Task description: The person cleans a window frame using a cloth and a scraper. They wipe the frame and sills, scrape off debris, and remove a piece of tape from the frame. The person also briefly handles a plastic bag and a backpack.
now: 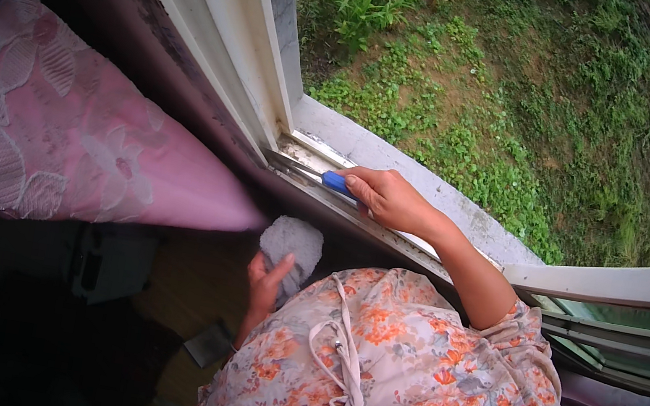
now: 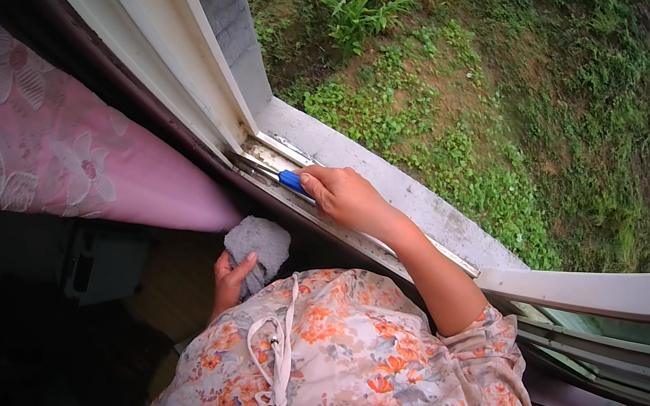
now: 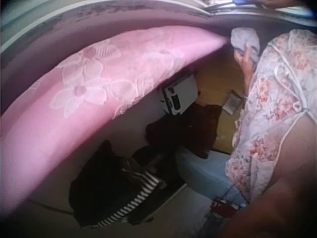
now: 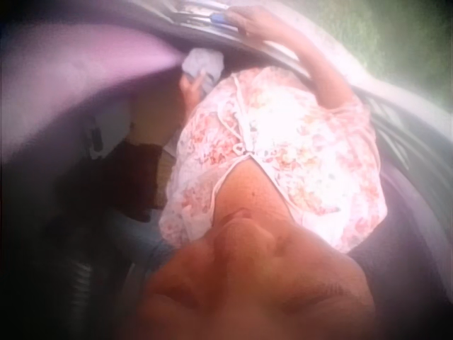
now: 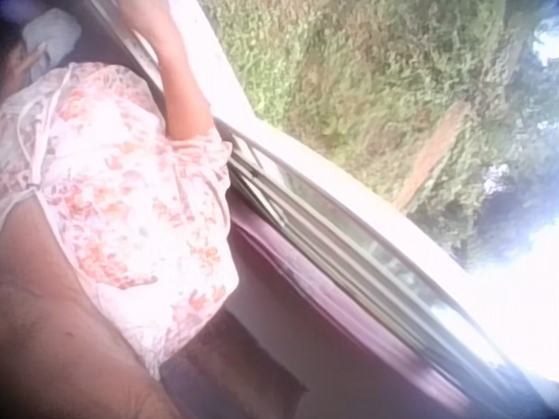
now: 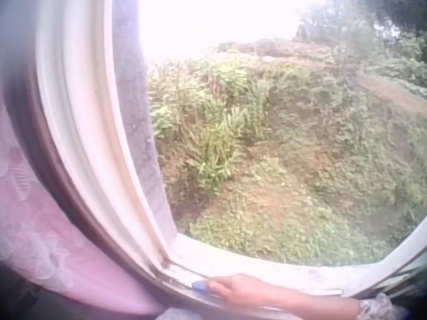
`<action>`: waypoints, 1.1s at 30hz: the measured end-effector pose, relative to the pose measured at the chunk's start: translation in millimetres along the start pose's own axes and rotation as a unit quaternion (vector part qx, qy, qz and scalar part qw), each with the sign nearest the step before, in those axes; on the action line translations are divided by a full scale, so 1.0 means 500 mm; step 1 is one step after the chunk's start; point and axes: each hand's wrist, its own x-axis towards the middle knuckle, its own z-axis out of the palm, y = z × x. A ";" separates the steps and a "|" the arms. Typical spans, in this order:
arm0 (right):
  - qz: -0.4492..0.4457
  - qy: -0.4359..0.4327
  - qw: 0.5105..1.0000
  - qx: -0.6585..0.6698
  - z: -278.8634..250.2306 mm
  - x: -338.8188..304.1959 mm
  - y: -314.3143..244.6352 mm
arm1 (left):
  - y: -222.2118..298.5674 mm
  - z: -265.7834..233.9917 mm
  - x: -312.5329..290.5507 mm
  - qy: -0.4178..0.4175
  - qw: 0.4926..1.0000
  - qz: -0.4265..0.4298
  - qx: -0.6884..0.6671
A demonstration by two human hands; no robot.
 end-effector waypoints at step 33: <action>0.140 0.163 0.977 -0.007 -0.022 -0.200 0.031 | 0.031 -0.029 0.060 -0.055 0.995 -0.046 0.068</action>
